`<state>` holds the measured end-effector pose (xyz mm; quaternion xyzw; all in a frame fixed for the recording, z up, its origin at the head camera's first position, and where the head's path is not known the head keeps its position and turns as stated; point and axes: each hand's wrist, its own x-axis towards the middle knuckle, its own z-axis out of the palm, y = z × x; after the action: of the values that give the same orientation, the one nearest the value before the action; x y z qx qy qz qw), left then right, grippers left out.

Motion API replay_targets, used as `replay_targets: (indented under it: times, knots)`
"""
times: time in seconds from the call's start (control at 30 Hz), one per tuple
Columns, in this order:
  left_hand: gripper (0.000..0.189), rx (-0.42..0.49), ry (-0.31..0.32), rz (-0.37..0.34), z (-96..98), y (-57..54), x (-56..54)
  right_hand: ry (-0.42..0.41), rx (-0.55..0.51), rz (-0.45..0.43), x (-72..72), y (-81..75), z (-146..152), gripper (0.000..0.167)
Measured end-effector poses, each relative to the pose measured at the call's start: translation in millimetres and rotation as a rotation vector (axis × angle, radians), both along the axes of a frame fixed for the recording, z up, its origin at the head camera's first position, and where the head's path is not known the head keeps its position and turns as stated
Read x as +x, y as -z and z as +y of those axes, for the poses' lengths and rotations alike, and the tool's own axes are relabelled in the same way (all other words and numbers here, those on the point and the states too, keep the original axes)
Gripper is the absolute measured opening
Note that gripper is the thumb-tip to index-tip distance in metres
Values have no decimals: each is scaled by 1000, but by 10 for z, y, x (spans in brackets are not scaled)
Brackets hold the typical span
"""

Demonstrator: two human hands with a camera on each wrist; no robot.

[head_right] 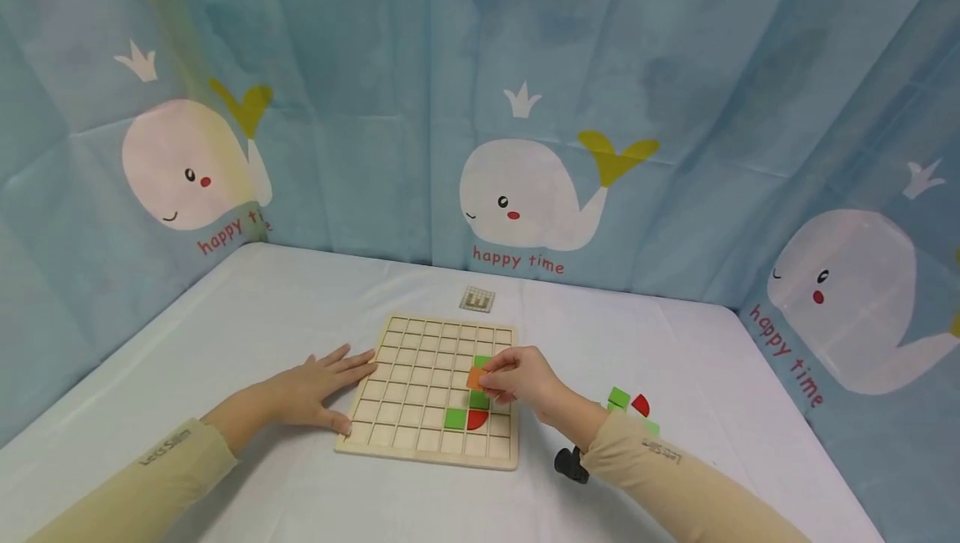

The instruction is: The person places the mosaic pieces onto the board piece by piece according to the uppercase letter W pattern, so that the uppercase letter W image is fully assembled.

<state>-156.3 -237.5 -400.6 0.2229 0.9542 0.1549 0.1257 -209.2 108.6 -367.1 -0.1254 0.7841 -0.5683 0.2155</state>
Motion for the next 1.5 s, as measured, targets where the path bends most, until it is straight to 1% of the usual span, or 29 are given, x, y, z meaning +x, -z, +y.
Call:
replay_targets:
  times: [0.13, 0.27, 0.5, 0.6, 0.8, 1.07, 1.23, 1.33, 1.5]
  knots:
    - [99, 3, -1, 4, 12, -15, -10, -5, 35, 15, 5, 33, -39, 14]
    - [99, 14, 12, 2, 33, -16, -22, -2, 68, 31, 36, 60, -83, 14]
    - [100, -14, 1, -3, 20, -14, -23, -33, 75, 40, 68, 133, -198, 17]
    - [100, -15, 1, -2, 12, -22, -19, -39, 85, 45, 85, 139, -257, 15]
    - [100, -9, 2, -2, 7, -31, -12, -67, 148, 79, 123, 128, -363, 10]
    - [100, -2, -10, -10, -8, 8, -13, -78, 152, 99, 149, 163, -454, 10]
    - [101, -11, -16, -16, -5, 1, -7, -92, 155, 106, 179, 177, -500, 10]
    - [100, -11, -15, -20, -2, -2, -5, -89, 176, 108, 191, 184, -531, 10]
    - [100, -6, -15, -18, -1, -3, -11, -89, 192, 110, 188, 181, -551, 10]
